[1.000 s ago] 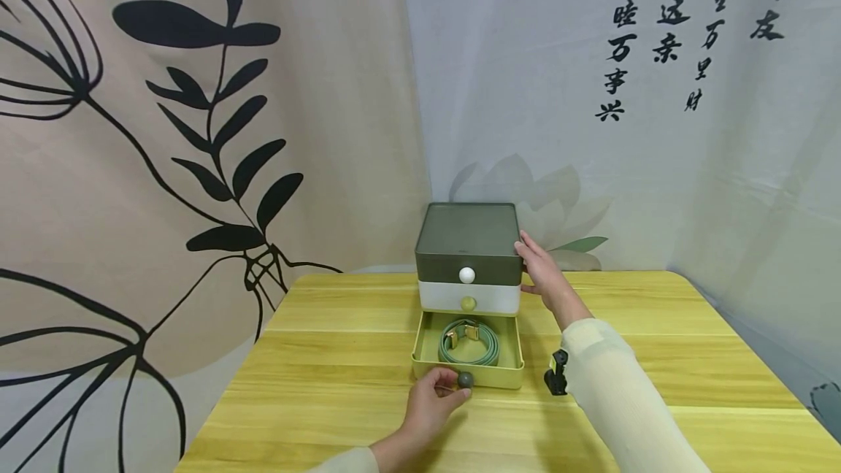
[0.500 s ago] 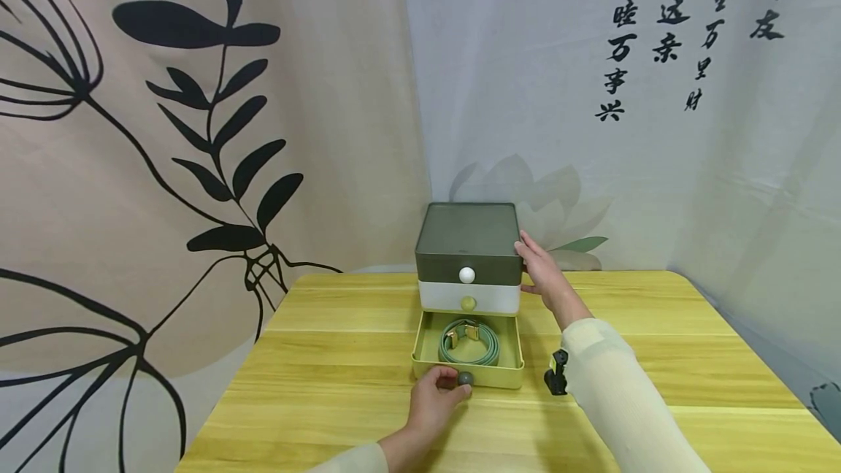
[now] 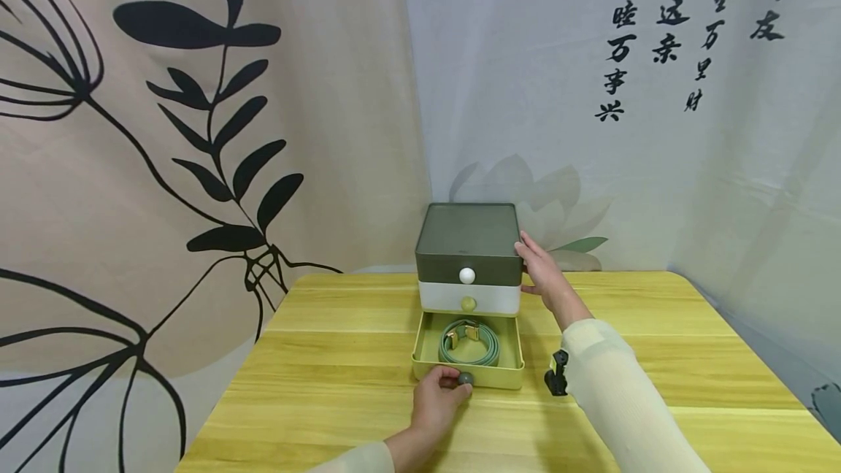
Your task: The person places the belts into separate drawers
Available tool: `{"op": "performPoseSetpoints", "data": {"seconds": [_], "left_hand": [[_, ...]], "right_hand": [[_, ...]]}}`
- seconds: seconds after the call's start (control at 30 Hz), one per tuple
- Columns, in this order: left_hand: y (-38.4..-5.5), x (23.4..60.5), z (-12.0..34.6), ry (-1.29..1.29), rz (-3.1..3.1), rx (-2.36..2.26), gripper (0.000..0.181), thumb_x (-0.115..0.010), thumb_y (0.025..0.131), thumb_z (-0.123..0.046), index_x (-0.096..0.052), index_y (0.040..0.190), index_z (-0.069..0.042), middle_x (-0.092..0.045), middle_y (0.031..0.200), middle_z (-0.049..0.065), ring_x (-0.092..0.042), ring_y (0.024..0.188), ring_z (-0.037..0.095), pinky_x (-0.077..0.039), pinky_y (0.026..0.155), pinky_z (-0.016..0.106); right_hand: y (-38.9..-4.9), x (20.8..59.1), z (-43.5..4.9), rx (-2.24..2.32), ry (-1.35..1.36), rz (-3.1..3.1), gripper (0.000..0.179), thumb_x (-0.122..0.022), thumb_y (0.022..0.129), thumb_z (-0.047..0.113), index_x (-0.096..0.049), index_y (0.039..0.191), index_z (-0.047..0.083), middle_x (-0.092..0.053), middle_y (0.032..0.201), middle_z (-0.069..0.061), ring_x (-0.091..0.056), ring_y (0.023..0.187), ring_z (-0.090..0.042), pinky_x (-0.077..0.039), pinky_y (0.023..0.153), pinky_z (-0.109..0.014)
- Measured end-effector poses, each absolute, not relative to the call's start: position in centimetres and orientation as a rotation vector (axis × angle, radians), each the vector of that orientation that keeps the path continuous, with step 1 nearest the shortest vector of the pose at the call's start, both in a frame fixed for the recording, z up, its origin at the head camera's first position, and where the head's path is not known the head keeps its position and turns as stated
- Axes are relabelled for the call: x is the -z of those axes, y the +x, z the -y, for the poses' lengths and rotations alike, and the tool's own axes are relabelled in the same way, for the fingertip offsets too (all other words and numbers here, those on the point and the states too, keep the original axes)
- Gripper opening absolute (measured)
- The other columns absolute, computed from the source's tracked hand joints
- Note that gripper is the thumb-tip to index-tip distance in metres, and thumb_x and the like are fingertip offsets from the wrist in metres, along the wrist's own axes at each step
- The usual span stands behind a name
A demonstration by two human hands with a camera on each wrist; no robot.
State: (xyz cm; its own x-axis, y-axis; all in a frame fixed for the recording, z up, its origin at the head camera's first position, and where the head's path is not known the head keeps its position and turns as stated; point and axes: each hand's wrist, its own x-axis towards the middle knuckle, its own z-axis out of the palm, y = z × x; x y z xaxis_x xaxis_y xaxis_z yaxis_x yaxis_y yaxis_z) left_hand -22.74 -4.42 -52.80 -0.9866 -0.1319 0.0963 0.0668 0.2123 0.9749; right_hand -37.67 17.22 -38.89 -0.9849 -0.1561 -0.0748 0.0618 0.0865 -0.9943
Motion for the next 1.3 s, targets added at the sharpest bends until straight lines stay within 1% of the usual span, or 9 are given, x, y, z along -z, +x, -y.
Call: {"op": "performPoseSetpoints", "data": {"seconds": [0.17, 0.43, 0.6, 0.83, 1.07, 1.3], "left_hand": [[-23.0, 52.7, 4.2, 0.053, 2.298, 1.903, 0.021, -0.079, 0.08, 0.0, -0.065, 0.095, 0.001, -0.065, 0.087, 0.005, -0.06, 0.08, 0.014, -0.051, 0.068, 0.023], [-24.2, 52.7, 4.0, 0.035, 2.263, 1.905, 0.02, -0.077, 0.082, 0.0, -0.065, 0.097, 0.003, -0.064, 0.087, 0.006, -0.06, 0.077, 0.013, -0.052, 0.068, 0.023], [-24.9, 52.9, 3.9, 0.049, 2.279, 1.896, 0.019, -0.077, 0.083, -0.003, -0.065, 0.097, 0.002, -0.065, 0.088, 0.004, -0.06, 0.078, 0.012, -0.053, 0.069, 0.023], [-25.8, 52.8, 3.9, 0.024, 2.294, 1.841, 0.018, -0.076, 0.083, -0.002, -0.066, 0.096, 0.002, -0.065, 0.088, 0.006, -0.061, 0.079, 0.014, -0.053, 0.07, 0.025], [-26.4, 52.7, 3.4, 0.031, 2.32, 1.786, 0.015, -0.078, 0.083, -0.005, -0.068, 0.093, -0.001, -0.064, 0.085, 0.003, -0.059, 0.079, 0.013, -0.052, 0.068, 0.025], [-27.1, 52.4, 3.4, 0.038, 2.304, 1.782, 0.013, -0.076, 0.085, -0.003, -0.067, 0.094, 0.0, -0.065, 0.085, 0.003, -0.059, 0.079, 0.014, -0.052, 0.068, 0.026]], "right_hand": [[-37.7, 39.1, -17.3, 2.016, -0.102, -2.203, 0.061, -0.035, 0.107, 0.046, -0.006, 0.159, 0.035, -0.001, 0.166, -0.01, -0.019, 0.146, -0.041, -0.032, 0.107, -0.063], [-37.6, 38.9, -17.2, 2.016, -0.098, -2.199, 0.061, -0.035, 0.107, 0.046, -0.006, 0.159, 0.035, -0.001, 0.166, -0.011, -0.018, 0.146, -0.041, -0.031, 0.108, -0.063], [-37.6, 38.9, -17.1, 2.013, -0.097, -2.203, 0.06, -0.034, 0.107, 0.045, -0.006, 0.159, 0.035, -0.001, 0.166, -0.01, -0.018, 0.146, -0.041, -0.031, 0.108, -0.063], [-37.5, 38.9, -17.1, 2.01, -0.092, -2.208, 0.06, -0.034, 0.107, 0.046, -0.005, 0.159, 0.036, -0.001, 0.166, -0.01, -0.018, 0.147, -0.041, -0.031, 0.108, -0.063], [-37.5, 38.9, -17.1, 2.006, -0.092, -2.207, 0.061, -0.034, 0.107, 0.047, -0.005, 0.159, 0.036, -0.001, 0.166, -0.01, -0.018, 0.147, -0.041, -0.03, 0.108, -0.063], [-37.7, 38.9, -17.2, 2.01, -0.098, -2.198, 0.06, -0.034, 0.107, 0.046, -0.005, 0.159, 0.035, 0.0, 0.166, -0.01, -0.018, 0.147, -0.041, -0.031, 0.107, -0.063]]}}
